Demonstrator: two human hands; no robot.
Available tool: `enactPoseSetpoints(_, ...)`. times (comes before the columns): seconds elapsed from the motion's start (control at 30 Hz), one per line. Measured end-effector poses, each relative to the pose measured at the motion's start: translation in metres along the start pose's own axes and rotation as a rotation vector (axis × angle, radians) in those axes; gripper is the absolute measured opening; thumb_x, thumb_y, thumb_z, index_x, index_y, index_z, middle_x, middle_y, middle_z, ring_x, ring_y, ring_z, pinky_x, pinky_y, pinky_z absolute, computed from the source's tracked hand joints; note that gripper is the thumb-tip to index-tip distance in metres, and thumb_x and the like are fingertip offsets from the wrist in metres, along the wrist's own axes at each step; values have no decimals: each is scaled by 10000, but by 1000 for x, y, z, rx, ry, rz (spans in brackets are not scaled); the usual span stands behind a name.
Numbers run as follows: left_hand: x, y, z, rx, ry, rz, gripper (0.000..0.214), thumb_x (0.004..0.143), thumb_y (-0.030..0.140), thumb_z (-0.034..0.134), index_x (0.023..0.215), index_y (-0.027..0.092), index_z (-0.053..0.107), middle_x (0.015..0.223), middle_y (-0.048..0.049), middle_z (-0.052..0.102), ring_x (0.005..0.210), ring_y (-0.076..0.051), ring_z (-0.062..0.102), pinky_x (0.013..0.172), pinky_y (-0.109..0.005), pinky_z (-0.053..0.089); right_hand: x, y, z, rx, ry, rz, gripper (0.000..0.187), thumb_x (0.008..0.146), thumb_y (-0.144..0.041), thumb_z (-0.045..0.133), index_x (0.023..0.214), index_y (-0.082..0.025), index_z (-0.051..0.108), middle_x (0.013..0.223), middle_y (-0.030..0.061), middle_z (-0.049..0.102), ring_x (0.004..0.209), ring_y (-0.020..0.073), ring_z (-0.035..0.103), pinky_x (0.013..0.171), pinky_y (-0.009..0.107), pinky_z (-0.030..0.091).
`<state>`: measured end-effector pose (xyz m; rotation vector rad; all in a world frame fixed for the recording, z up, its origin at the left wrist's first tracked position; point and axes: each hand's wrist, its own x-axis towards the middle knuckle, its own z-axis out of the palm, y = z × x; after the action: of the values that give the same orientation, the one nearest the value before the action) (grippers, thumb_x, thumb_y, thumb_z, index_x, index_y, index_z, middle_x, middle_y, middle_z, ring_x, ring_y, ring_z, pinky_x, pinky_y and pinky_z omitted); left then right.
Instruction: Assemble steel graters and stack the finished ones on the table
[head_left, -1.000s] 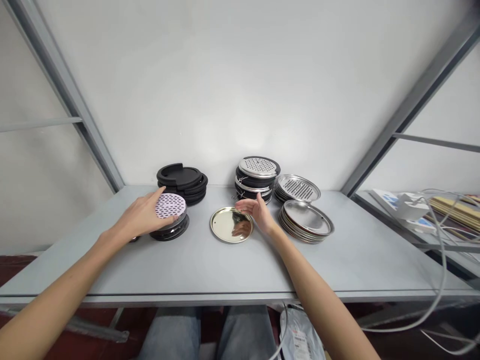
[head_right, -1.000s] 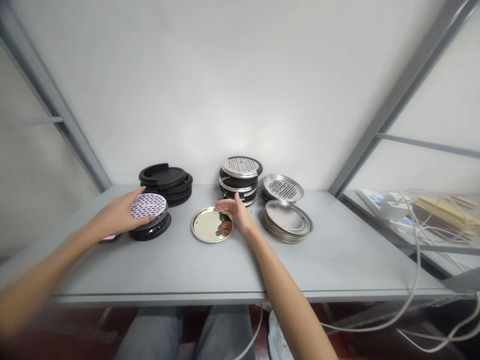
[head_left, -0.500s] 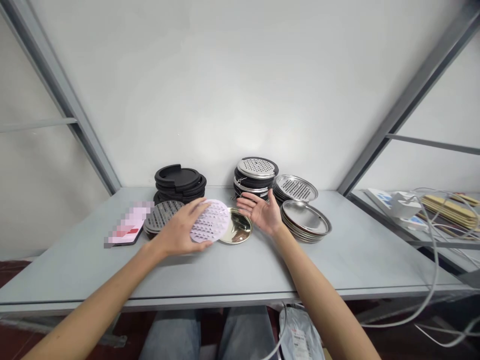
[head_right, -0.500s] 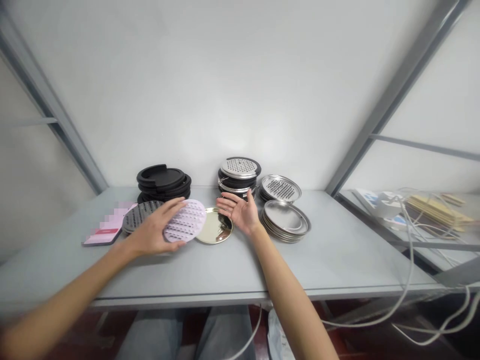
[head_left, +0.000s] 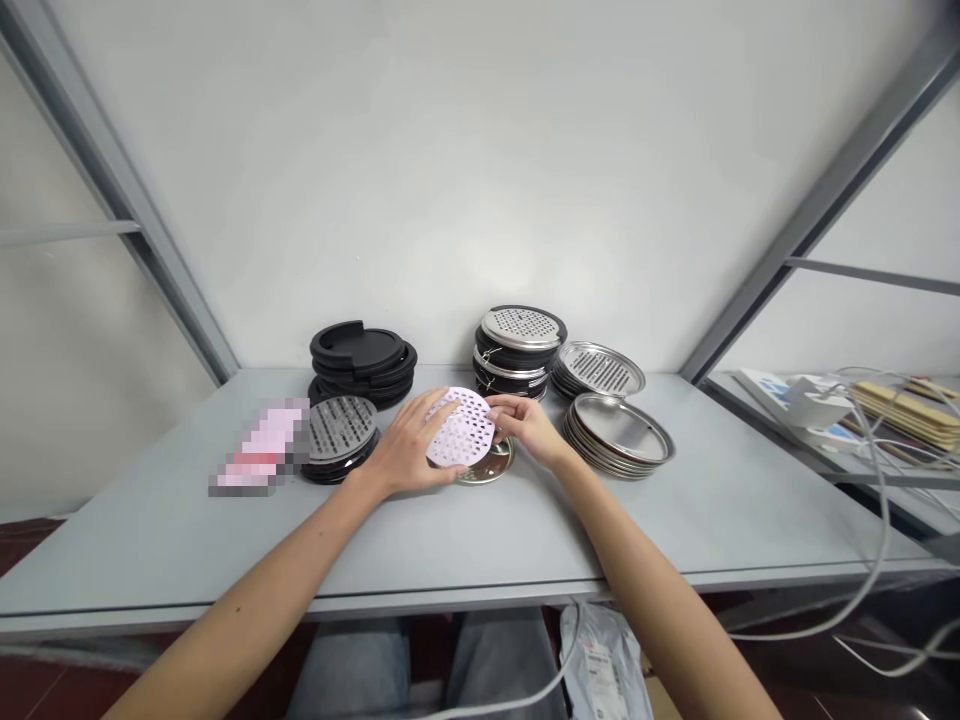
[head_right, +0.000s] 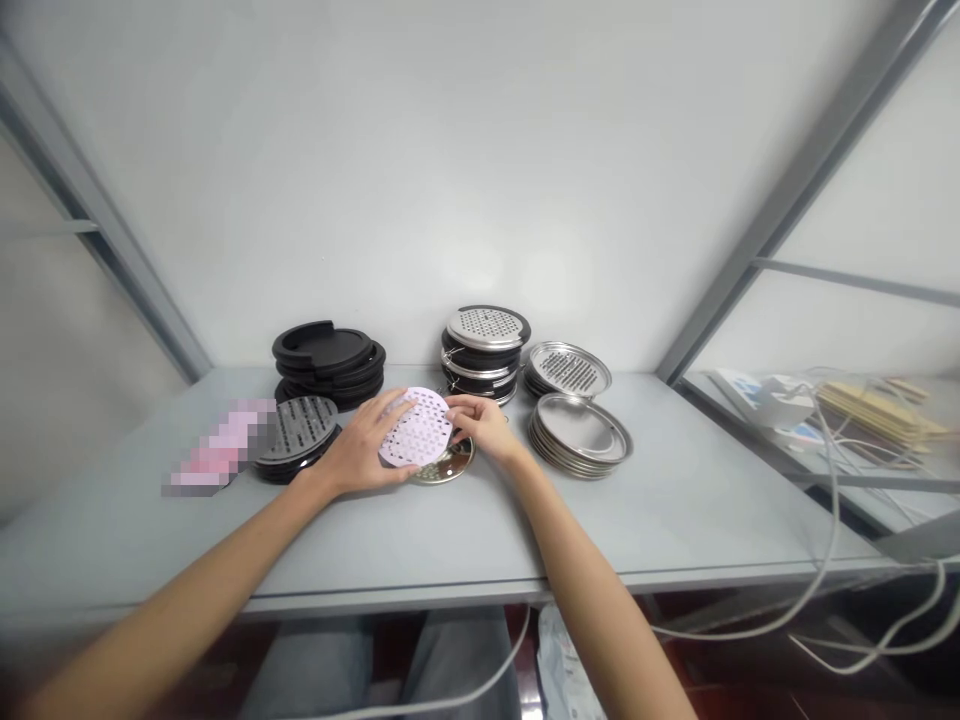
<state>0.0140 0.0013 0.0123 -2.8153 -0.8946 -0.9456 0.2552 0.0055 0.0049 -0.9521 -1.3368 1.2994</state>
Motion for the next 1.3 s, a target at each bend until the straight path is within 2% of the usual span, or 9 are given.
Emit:
enactPoseSetpoints(0.1,-2,-2,1,-5,30,-106,969,713,567,682,1467,147,242,1541,-195,203,1407,-385,221,1135,-532,247,0,-3,-7,22,105,-51,383,668,-365,782,982,-162,697,805,34,705,686,136,623,586,248,531)
enactPoseSetpoints(0.23,-6,-9,7,-59,-31,-236,927,774,509,645,1477,108,193,1507,-209,278,1396,-339,276,1138,-485,279,0,-4,-16,13,230,-98,401,667,-385,780,999,-176,696,849,42,716,708,141,629,595,246,517)
enactPoseSetpoints(0.4,-12,-18,14,-130,-151,-250,807,781,453,646,1440,132,307,1449,-179,387,1352,-318,358,1130,-461,313,1,0,-21,-50,258,-81,425,663,-419,776,1001,-170,709,899,65,722,759,166,638,618,266,521)
enactPoseSetpoints(0.6,-13,-21,13,-156,-161,-285,662,830,394,594,1414,174,373,1443,-146,411,1345,-308,381,1122,-464,328,2,2,-22,-61,288,-80,430,661,-435,771,988,-162,719,916,75,724,776,180,643,623,279,523)
enactPoseSetpoints(0.83,-9,-22,10,-108,-98,-358,405,914,227,435,1307,150,493,1295,-130,562,1204,-260,534,1040,-417,419,4,0,-22,-55,355,-252,446,707,-462,734,1048,-185,659,920,53,716,744,160,641,601,266,526)
enactPoseSetpoints(0.9,-9,-20,11,-102,-77,-368,380,913,246,450,1273,150,524,1250,-126,595,1162,-263,563,1010,-410,440,3,-2,-20,-69,390,-339,409,725,-450,727,1027,-185,655,940,59,714,771,167,647,603,265,527)
enactPoseSetpoints(1.0,-9,-17,11,-104,-113,-367,369,891,285,511,1235,158,557,1190,-118,629,1101,-268,594,960,-401,467,1,-5,-17,-65,449,-419,351,729,-425,734,973,-185,655,908,58,718,753,164,648,586,256,518)
enactPoseSetpoints(1.13,-9,-15,9,-122,-153,-360,371,874,296,543,1220,166,575,1169,-114,641,1081,-263,598,949,-388,465,0,-6,-16,-71,430,-351,347,701,-423,753,934,-179,668,816,51,723,708,163,648,577,257,502)
enactPoseSetpoints(1.3,-9,-15,5,-150,-163,-317,419,864,337,551,1255,188,549,1209,-102,626,1125,-270,578,985,-397,442,0,-3,-16,-121,361,-200,378,659,-420,773,914,-154,691,820,70,729,687,166,641,578,264,482)
